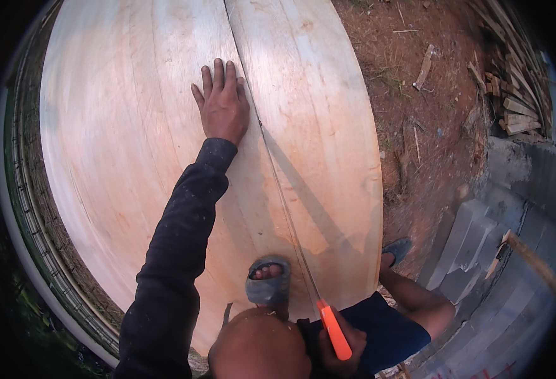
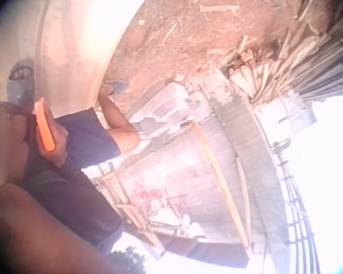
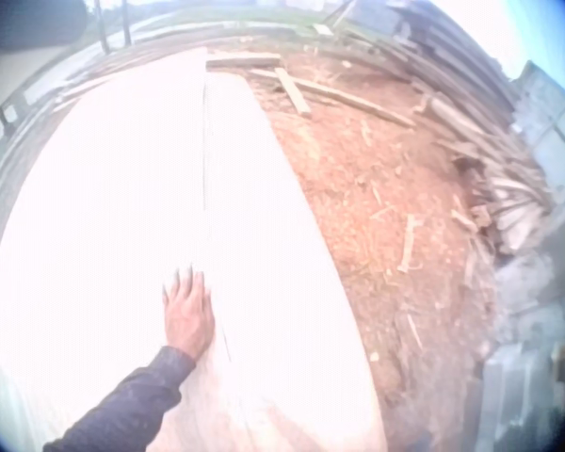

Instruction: The person uses a hand saw to cut a large wooden plank placed on the ground. They hold the plank with one hand and saw along a marked line with the other, gradually deepening the cut.

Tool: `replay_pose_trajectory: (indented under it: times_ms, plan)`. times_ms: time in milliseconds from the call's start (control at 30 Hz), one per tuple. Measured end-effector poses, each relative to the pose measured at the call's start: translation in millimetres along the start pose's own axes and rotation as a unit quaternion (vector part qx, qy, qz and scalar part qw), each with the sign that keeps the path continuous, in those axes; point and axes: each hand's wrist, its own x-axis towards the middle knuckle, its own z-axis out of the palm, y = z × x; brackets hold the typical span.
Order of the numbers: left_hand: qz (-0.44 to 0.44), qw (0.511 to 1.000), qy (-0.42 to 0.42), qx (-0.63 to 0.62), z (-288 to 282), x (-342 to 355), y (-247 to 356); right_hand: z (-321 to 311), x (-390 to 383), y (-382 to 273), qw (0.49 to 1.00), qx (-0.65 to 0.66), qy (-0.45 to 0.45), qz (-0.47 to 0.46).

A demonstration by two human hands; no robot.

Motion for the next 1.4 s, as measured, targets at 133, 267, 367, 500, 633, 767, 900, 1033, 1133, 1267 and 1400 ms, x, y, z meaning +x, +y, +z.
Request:
replay_pose_trajectory:
  times_ms: [133,267,367,500,633,767,900,1033,1133,1267,1400]
  plan:
    - [0.007,1.0,0.005,0.012,2,-2,-7,35,84,8,0.996,0.064,-0.021,-0.058]
    - [0.022,1.0,0.02,0.008,7,5,-1,88,195,-5,0.99,0.107,0.02,-0.09]
    - [0.019,1.0,0.016,0.005,11,0,2,99,198,-7,0.993,0.079,0.03,-0.082]
    - [0.01,0.999,0.015,0.026,6,3,-8,80,117,9,0.989,0.111,0.037,-0.094]
    - [0.002,1.0,0.021,0.007,7,1,-7,13,5,20,0.998,-0.02,0.005,-0.055]
    - [-0.007,1.0,0.01,-0.005,8,1,-3,18,25,9,0.998,0.019,-0.011,-0.054]
    - [0.005,1.0,0.004,-0.002,12,3,-5,96,183,-1,0.992,0.113,0.026,-0.045]
    - [0.024,1.0,-0.008,0.014,18,-1,1,114,239,-18,0.993,0.054,0.061,-0.09]
    - [0.008,1.0,-0.011,0.013,14,4,-8,101,157,8,0.988,0.115,0.067,-0.084]
    - [0.013,1.0,0.016,-0.007,12,6,-10,41,24,32,0.995,-0.024,0.012,-0.093]
    - [0.004,1.0,0.01,-0.008,10,0,-9,54,67,13,0.99,0.087,0.041,-0.1]
